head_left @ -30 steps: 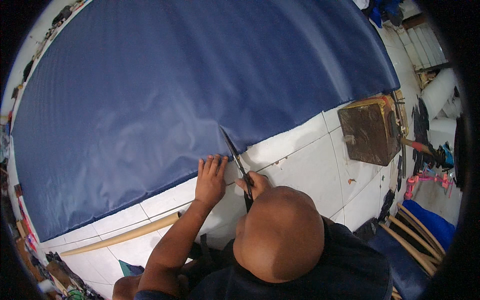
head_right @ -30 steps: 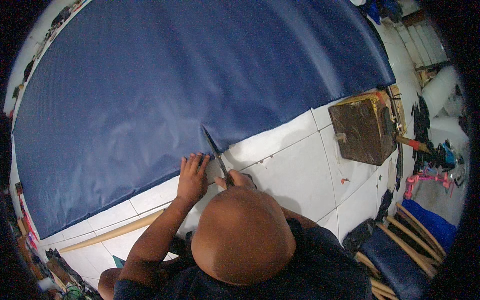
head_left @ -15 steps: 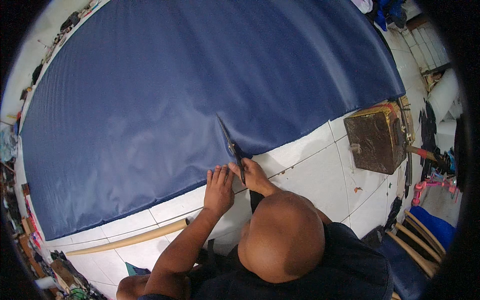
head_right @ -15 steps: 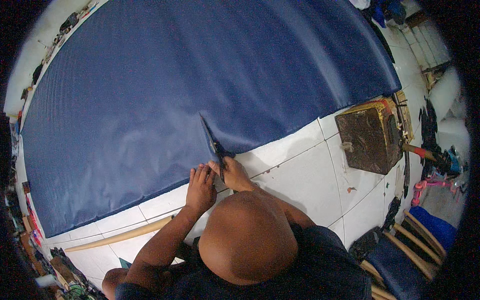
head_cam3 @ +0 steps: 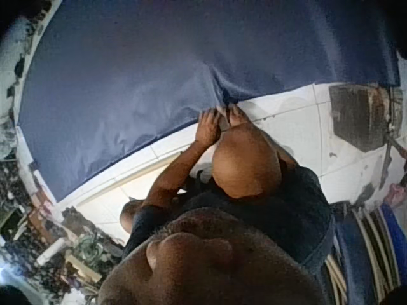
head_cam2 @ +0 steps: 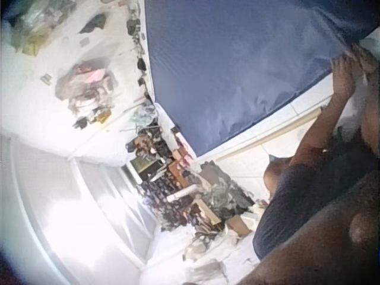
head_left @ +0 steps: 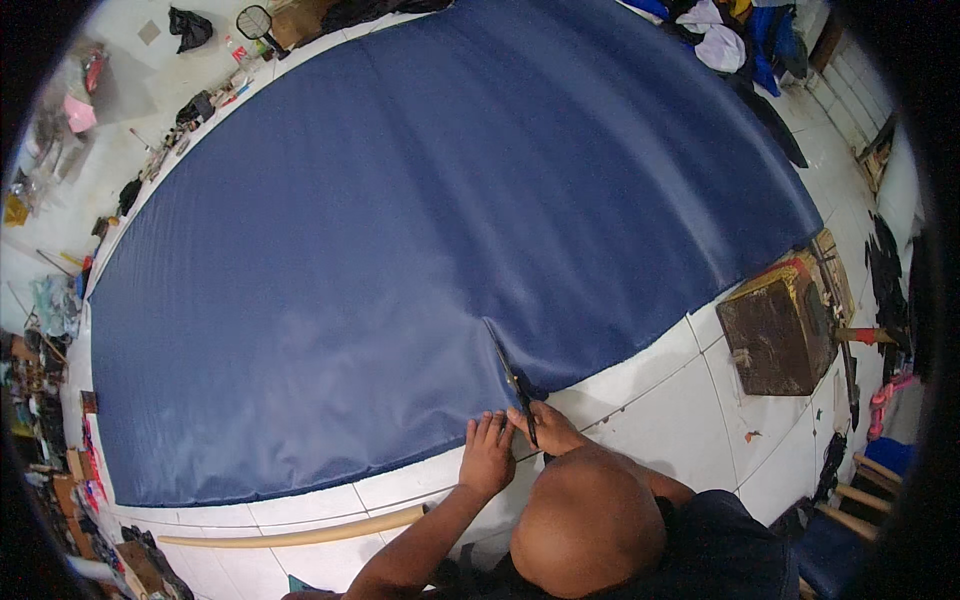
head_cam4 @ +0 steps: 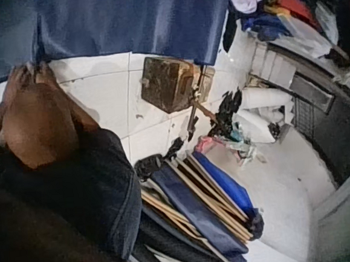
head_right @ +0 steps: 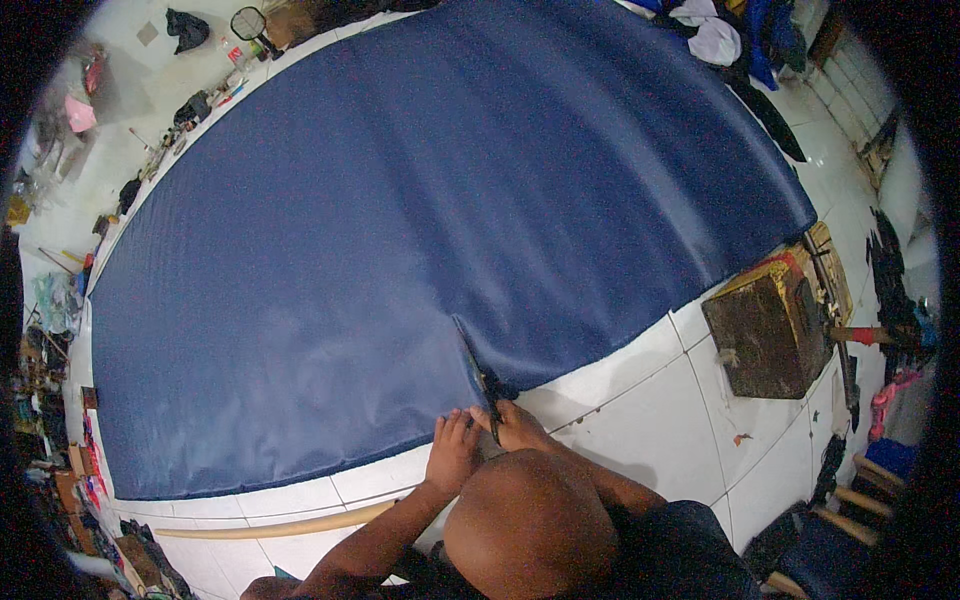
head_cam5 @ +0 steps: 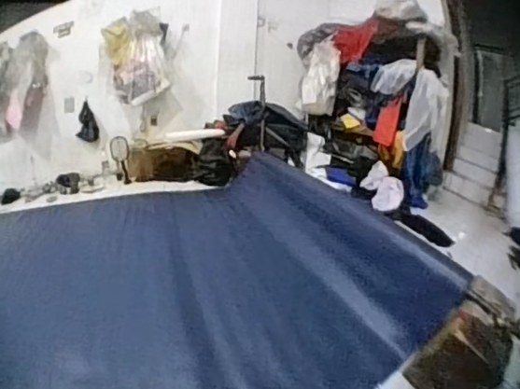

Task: The person spreads a large piece of blue fabric on the floor, uses a circular weight and a wooden rod to keep it flat, and cuts it into two pieces using shears.

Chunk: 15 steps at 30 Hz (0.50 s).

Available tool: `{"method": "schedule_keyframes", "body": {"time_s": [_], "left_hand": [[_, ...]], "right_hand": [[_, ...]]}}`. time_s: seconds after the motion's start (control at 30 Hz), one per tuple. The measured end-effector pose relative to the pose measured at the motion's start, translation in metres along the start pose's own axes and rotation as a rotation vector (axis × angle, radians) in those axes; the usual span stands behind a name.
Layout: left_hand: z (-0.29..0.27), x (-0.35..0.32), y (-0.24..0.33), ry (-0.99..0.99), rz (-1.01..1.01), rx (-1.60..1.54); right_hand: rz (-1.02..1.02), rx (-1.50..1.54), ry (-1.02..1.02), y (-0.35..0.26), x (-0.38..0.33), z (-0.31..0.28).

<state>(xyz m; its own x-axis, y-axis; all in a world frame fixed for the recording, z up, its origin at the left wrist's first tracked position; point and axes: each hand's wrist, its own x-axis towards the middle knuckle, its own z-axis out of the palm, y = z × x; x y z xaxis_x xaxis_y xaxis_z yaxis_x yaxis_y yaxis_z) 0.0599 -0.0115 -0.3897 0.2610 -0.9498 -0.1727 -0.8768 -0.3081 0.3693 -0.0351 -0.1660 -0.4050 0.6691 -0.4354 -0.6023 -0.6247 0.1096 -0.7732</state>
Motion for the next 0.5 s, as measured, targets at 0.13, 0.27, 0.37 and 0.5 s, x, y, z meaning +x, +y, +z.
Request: {"method": "schedule_keyframes", "body": {"time_s": [0.13, 0.27, 0.37, 0.5], "left_hand": [[-0.021, 0.003, 0.014, -0.004, -0.032, -0.067], [-0.014, 0.006, 0.01, -0.011, -0.021, -0.066], [-0.009, 0.005, 0.013, 0.021, -0.01, -0.055], [-0.015, 0.003, 0.012, 0.003, -0.02, -0.005]], "right_hand": [[-0.065, 0.009, -0.003, -0.034, 0.002, -0.01], [-0.049, 0.007, 0.009, -0.067, 0.019, -0.016], [-0.083, 0.137, 0.07, -0.048, 0.032, -0.009], [-0.13, 0.087, 0.145, -0.043, 0.039, 0.005]]}}
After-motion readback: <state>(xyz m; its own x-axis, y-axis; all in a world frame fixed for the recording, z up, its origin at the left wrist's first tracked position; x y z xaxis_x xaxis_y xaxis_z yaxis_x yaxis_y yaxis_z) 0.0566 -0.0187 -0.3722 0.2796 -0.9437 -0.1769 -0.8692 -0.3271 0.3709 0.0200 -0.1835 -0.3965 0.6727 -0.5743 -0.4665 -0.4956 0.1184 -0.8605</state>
